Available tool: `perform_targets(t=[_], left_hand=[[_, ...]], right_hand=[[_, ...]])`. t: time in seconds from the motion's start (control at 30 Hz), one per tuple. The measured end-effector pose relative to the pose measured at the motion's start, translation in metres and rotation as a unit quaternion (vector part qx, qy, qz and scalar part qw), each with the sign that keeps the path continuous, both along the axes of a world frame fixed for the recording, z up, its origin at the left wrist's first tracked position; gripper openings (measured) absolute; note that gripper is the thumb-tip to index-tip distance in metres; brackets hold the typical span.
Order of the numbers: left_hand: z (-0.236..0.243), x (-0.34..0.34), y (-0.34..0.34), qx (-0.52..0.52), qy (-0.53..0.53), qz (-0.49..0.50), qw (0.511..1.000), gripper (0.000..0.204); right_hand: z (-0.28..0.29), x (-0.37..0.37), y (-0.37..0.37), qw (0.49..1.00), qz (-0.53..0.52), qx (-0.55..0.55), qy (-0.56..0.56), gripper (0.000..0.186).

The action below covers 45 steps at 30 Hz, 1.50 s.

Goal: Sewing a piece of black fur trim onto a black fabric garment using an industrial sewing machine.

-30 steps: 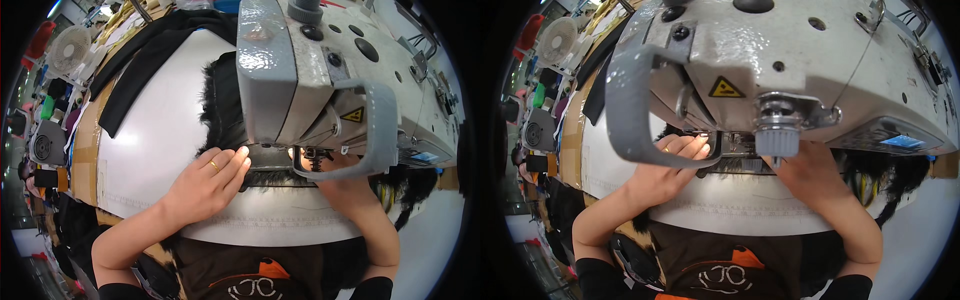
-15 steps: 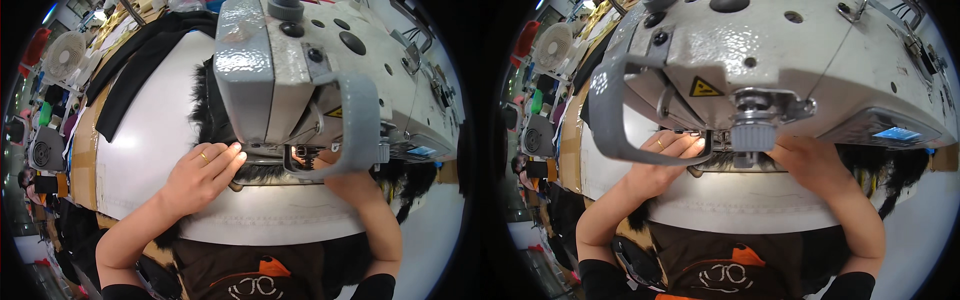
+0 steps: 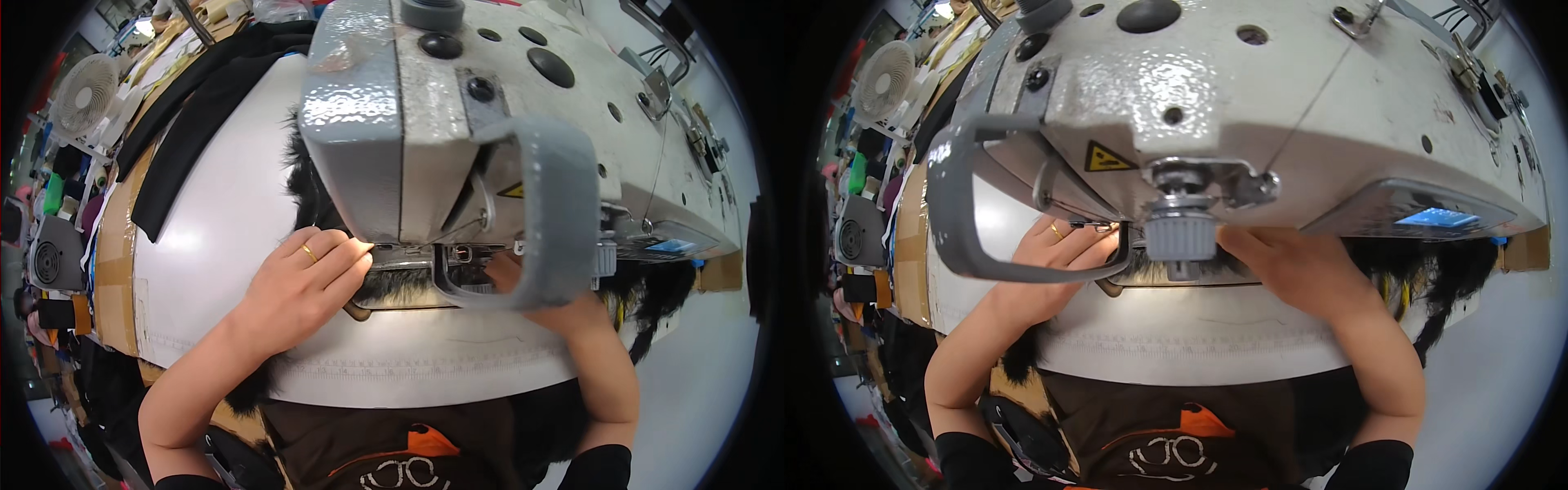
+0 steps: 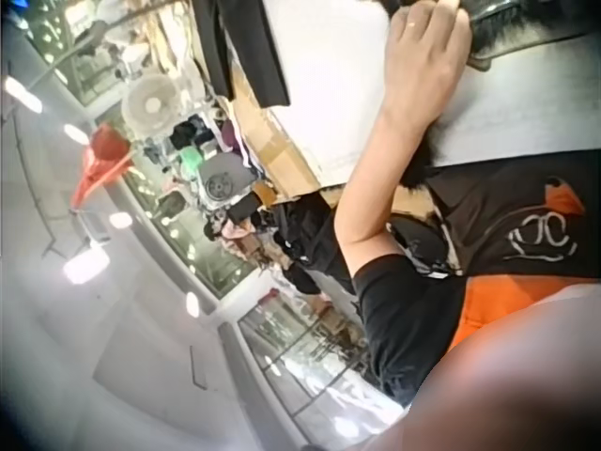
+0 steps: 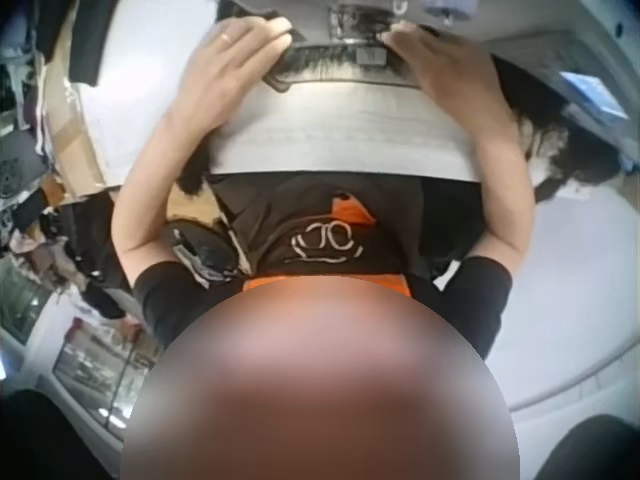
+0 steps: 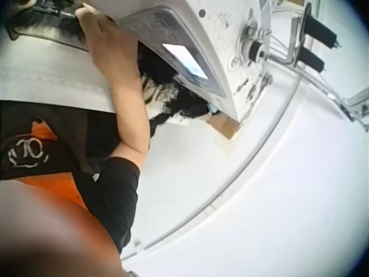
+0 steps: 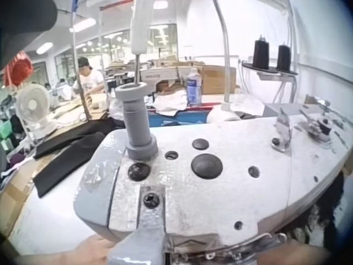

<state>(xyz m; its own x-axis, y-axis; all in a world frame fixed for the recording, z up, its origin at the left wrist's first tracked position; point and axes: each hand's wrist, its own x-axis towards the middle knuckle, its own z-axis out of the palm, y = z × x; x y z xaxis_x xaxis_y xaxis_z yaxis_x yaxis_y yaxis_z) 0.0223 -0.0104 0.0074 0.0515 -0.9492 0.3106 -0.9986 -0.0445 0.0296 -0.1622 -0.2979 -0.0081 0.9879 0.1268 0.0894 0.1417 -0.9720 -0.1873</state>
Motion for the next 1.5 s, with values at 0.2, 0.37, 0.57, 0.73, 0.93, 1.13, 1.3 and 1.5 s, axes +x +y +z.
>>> perform_targets(t=[0.2,0.37,0.57,0.73,0.93,1.13,1.3,1.5], left_hand=[[0.008,-0.007,-0.007,0.022,-0.020,0.008,1.000,0.033],[0.000,-0.005,-0.009,-0.001,-0.004,-0.022,1.000,0.034],[-0.005,-0.012,-0.007,0.000,0.003,-0.018,1.000,0.033],[-0.008,-0.018,-0.007,-0.009,-0.010,-0.007,1.000,0.034],[-0.002,-0.018,-0.009,-0.011,0.024,0.004,1.000,0.037],[-0.005,-0.021,-0.012,-0.019,-0.002,0.026,0.999,0.033],[-0.010,-0.020,-0.010,-0.041,-0.031,0.027,0.998,0.029],[-0.011,-0.018,-0.008,-0.039,-0.035,0.014,0.999,0.027]], right_hand=[[0.006,0.009,0.010,0.996,0.051,-0.041,-0.063,0.032],[0.004,0.012,0.014,0.993,0.062,0.009,-0.096,0.024],[0.006,0.012,0.011,0.990,0.086,0.062,-0.096,0.023],[0.000,0.008,0.010,0.996,0.041,0.079,-0.026,0.034],[0.004,0.009,0.015,0.997,-0.033,0.070,0.008,0.025],[0.002,-0.002,0.003,0.995,-0.066,-0.010,0.072,0.024],[0.005,-0.004,0.007,0.997,-0.065,-0.009,0.033,0.026],[0.015,0.008,0.010,0.994,-0.056,0.066,0.066,0.035]])
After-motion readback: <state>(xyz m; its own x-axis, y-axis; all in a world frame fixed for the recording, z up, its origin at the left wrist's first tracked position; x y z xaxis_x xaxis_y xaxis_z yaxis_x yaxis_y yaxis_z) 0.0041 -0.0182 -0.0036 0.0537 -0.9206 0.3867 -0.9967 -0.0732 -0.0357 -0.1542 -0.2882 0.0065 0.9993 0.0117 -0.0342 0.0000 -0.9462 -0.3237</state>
